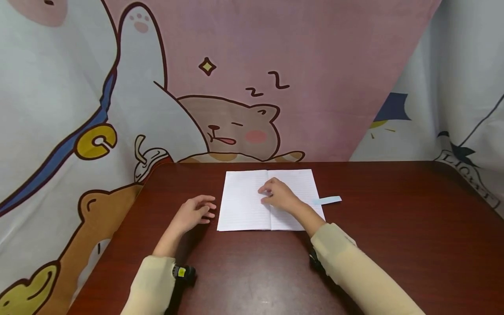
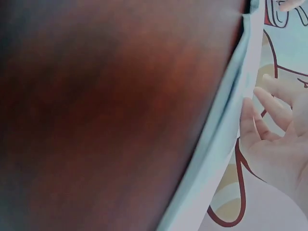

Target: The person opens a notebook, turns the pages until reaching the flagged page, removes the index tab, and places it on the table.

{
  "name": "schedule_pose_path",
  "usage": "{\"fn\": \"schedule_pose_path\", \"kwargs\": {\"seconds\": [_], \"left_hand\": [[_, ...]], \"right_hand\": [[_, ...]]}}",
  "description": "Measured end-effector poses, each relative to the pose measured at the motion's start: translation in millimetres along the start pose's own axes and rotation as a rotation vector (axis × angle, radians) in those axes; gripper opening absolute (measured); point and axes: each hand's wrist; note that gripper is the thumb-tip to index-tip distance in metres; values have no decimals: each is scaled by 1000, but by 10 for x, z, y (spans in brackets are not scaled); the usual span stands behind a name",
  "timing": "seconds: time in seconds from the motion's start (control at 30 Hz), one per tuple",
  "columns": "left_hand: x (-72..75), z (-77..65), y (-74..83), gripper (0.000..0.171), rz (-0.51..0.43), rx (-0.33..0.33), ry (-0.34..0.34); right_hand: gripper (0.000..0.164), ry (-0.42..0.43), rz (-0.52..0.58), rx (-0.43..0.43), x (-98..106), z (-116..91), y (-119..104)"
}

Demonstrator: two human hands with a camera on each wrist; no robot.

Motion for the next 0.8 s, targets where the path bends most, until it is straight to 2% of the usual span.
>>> {"fn": "schedule_pose_path", "kwargs": {"seconds": [0.13, 0.27, 0.37, 0.53, 0.67, 0.8], "left_hand": [[42, 32, 161, 33, 68, -29, 66], [15, 113, 396, 32, 96, -90, 87], [-65, 182, 571, 31, 120, -140, 86], [-241, 248, 796, 29, 144, -203, 82], [-378, 288, 897, 28, 144, -248, 87], [-502, 320, 935, 27, 153, -297, 101]], "right_hand": [[26, -19, 22, 29, 82, -2, 7], [25, -31, 58, 40, 229, 19, 19], [26, -25, 73, 27, 357, 27, 38], [28, 2, 57, 54, 569, -23, 90], [28, 43, 39, 51, 725, -98, 168], [28, 62, 20, -13, 876, -187, 250]]}}
Point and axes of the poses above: each hand's wrist, its own z-axis towards the middle knuckle, its own x-axis out of the back of the hand, y = z × x, and after that the axes turned 3 degrees about y, right-handed
